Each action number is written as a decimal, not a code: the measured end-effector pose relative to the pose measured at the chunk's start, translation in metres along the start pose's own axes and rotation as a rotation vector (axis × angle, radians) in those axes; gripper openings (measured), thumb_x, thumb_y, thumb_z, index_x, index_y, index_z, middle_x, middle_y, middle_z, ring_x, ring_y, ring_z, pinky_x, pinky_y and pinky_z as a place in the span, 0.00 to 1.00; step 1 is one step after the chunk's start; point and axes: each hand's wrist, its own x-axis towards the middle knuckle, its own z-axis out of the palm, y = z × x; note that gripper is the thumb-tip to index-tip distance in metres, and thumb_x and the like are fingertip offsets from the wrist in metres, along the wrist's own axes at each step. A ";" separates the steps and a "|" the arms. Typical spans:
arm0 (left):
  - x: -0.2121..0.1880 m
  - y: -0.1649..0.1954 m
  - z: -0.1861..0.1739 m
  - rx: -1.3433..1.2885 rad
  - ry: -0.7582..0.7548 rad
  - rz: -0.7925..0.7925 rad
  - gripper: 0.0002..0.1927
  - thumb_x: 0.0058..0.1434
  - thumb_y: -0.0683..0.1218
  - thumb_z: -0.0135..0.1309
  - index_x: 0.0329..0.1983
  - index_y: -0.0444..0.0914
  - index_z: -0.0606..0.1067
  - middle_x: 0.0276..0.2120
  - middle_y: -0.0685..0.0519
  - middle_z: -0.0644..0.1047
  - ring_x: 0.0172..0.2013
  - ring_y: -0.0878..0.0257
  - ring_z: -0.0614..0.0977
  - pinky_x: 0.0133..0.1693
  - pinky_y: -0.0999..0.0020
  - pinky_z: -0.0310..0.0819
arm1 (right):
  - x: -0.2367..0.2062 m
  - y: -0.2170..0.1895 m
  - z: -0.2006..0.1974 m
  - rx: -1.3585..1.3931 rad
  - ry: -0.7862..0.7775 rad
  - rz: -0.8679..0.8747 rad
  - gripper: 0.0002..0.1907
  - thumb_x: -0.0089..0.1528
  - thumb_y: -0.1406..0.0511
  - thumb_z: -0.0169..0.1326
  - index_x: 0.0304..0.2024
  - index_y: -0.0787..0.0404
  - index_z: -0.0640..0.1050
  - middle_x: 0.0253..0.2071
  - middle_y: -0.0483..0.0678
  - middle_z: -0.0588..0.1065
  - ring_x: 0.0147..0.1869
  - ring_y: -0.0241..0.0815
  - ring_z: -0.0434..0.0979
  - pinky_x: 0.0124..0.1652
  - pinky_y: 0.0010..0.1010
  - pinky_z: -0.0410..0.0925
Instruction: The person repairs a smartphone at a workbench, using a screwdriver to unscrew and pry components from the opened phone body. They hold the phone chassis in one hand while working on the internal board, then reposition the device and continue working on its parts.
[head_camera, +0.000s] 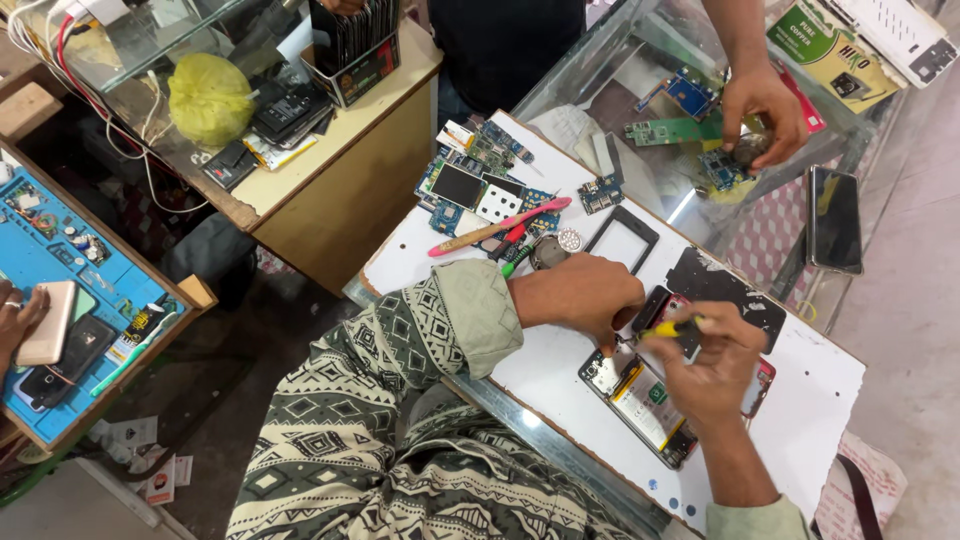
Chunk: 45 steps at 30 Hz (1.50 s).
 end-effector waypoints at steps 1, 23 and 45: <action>0.000 0.000 0.000 0.002 -0.008 -0.002 0.17 0.39 0.55 0.73 0.26 0.43 0.80 0.27 0.54 0.82 0.33 0.53 0.85 0.33 0.55 0.76 | 0.001 -0.001 -0.001 0.003 -0.025 0.012 0.28 0.62 0.78 0.57 0.54 0.56 0.57 0.50 0.61 0.71 0.51 0.46 0.80 0.47 0.33 0.80; 0.002 -0.004 0.005 0.011 0.004 0.029 0.17 0.39 0.55 0.73 0.26 0.43 0.80 0.25 0.54 0.82 0.31 0.53 0.84 0.31 0.56 0.75 | 0.000 -0.002 -0.002 0.033 -0.096 0.015 0.25 0.67 0.78 0.52 0.60 0.56 0.57 0.54 0.62 0.73 0.61 0.46 0.79 0.55 0.31 0.76; 0.008 -0.006 0.014 0.004 -0.008 0.064 0.17 0.37 0.54 0.73 0.24 0.43 0.80 0.25 0.54 0.82 0.31 0.53 0.84 0.30 0.55 0.75 | -0.002 -0.004 0.000 -0.059 0.027 -0.037 0.28 0.66 0.76 0.60 0.58 0.56 0.59 0.52 0.56 0.69 0.51 0.39 0.78 0.48 0.27 0.78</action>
